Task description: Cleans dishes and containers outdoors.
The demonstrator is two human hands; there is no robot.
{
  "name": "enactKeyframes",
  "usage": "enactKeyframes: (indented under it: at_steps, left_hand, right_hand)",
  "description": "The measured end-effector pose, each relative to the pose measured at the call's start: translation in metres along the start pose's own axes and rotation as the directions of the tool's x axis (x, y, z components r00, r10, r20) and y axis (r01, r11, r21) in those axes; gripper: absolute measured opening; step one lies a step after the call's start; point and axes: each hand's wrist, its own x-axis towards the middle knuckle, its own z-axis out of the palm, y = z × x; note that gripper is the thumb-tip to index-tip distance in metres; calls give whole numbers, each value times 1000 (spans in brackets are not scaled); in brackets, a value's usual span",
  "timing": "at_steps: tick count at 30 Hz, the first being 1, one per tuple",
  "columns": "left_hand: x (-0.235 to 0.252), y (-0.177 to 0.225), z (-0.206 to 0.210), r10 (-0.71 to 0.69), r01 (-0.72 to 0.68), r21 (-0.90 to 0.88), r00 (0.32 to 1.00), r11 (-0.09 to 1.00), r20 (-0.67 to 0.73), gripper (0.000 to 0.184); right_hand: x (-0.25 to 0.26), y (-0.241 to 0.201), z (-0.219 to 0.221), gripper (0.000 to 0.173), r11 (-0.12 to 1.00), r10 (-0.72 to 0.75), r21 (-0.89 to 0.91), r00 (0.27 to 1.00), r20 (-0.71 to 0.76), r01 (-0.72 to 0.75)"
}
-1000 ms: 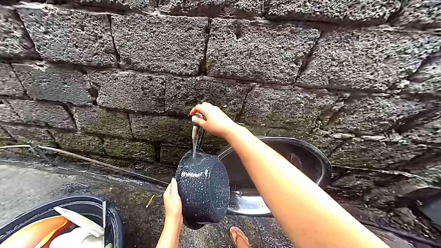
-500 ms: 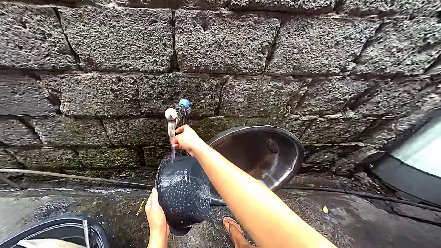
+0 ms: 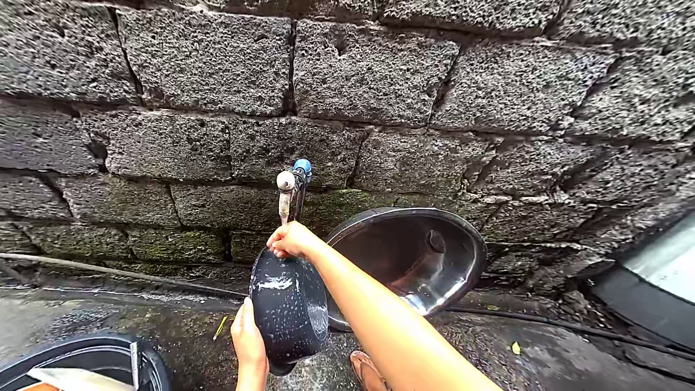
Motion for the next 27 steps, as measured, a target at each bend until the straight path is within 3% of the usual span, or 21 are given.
enactKeyframes:
  at_steps: [5,12,18,22,27]
  left_hand:
    - [1,1,3,6,-6,1,999,1000,-41,43]
    - [6,1,4,-157,151,-44,960,988,-230,50]
    - [9,0,5,-233,215,-98,940,972,-248,56]
    - [8,-3,13,-220,203,-97,951,974,-217,55]
    - [8,-10,19,-54,70,120,989,990,-137,48]
  right_hand:
    - [-3,-1,-2,21,997,-12,-70,1000,4,12]
    - [-5,2,1,21,998,22,-67,999,30,-20]
    - [-10,9,12,15,995,80,-67,980,181,-69]
    - [-9,14,11,16,992,91,-108,979,181,-72]
    - [-8,18,3,23,993,91,-81,993,72,-85]
